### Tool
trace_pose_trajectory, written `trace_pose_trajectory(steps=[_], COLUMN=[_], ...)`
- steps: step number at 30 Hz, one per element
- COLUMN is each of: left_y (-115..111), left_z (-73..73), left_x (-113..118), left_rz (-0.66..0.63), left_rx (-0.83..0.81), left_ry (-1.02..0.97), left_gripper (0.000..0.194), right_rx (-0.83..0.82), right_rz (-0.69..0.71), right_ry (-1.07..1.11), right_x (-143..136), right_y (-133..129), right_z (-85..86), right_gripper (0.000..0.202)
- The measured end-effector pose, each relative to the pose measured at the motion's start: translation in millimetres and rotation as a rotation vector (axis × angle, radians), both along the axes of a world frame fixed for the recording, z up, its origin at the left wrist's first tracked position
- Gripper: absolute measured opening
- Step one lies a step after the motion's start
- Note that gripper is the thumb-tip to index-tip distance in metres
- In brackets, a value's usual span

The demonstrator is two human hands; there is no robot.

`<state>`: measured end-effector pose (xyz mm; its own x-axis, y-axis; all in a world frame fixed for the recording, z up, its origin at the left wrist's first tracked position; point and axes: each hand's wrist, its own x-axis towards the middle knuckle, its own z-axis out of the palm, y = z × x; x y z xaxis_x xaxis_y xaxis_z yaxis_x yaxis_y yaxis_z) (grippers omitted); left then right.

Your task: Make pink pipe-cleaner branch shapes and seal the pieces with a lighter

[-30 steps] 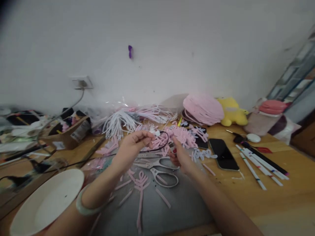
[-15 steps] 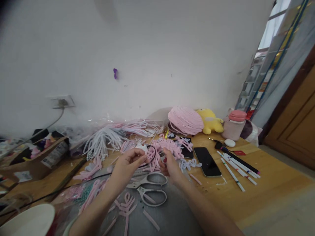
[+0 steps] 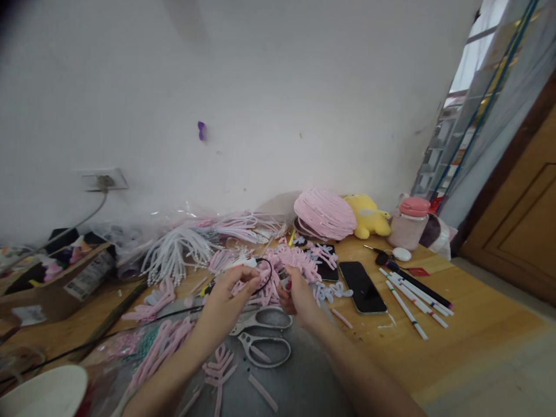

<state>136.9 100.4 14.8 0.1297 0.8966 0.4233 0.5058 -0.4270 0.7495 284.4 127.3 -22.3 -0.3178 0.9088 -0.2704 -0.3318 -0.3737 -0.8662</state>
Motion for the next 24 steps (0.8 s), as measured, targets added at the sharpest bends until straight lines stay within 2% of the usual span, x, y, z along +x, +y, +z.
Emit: trace_pose_trajectory(steps=[5,14,24], left_y=[-1.1,-4.1,-1.7], left_z=[-2.3,1.4,-1.8], left_x=[1.9,5.6,5.4], left_rz=[0.056,0.062,0.108], left_rx=[0.0,-0.01,0.006], left_ry=[0.07,0.15,0.184], left_gripper=[0.016,0.018,0.016], right_rx=[-0.016,-0.053,-0.069], right_rz=[-0.009,0.0,0.004], right_ry=[0.025,0.045,0.028], right_x=[-0.4,-2.8,-4.9], right_y=[-0.9,-3.1,-5.1], right_z=[2.0,5.2,4.9], right_gripper=[0.049,0.043,0.049])
